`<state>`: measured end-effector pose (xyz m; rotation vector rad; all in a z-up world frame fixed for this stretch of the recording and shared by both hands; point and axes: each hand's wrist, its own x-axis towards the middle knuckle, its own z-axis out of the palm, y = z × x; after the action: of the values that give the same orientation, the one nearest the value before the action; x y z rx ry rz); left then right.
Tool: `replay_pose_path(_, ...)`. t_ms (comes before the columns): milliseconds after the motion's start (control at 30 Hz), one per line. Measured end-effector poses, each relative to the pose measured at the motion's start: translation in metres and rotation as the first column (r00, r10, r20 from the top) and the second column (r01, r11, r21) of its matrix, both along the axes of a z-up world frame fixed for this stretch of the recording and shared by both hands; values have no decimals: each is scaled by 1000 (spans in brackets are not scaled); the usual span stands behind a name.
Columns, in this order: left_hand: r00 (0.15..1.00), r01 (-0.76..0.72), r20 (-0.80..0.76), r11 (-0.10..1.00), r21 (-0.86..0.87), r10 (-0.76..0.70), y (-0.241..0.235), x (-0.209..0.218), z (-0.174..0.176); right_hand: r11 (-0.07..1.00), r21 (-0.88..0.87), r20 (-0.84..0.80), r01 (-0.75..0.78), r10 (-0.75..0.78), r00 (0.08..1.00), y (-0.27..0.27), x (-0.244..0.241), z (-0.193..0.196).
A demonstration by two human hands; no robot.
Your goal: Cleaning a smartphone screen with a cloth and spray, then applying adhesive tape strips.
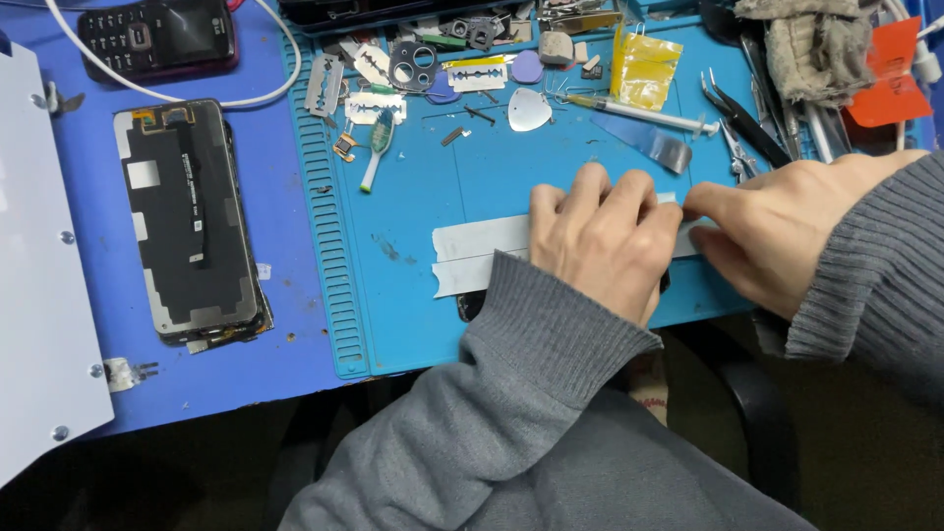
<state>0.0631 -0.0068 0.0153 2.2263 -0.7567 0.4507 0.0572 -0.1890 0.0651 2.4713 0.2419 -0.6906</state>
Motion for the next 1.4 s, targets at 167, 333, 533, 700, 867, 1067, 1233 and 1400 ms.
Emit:
replay_pose_path(167, 997, 13, -80, 998, -62, -18, -6, 4, -10, 995, -86, -74, 45, -51, 996, 9, 3, 6)
replay_pose_path(333, 988, 14, -150, 999, -53, -22, -8, 6, -17, 995, -93, -59, 23, -29, 998, 13, -3, 9)
replay_pose_path(533, 988, -15, -155, 999, -34, 10, -10, 5, -19, 998, -45, 20, -34, 35, 999, 13, -10, 9)
replay_pose_path(700, 991, -26, -135, 998, -60, 17, -11, 5, -21, 971, -56, 229, -231, 238, 944, 7, -32, -1)
replay_pose_path(867, 989, -27, -145, 998, -49, 20, -11, 4, -18, 889, -31, 400, -458, 431, 809, 2, -37, -3)
replay_pose_path(1067, 991, -28, -130, 998, -49, 21, -13, 2, -18, 577, 78, 625, -813, 607, 491, 14, -46, 19)
replay_pose_path(1233, 998, -66, -10, 993, -96, 65, -16, 2, -23, 529, 301, 489, -794, 629, 604, 11, -85, 36)
replay_pose_path(1400, 997, -74, -30, 995, 64, 76, -8, 0, -25, 740, 551, 322, -386, 238, 916, -15, -81, 42)
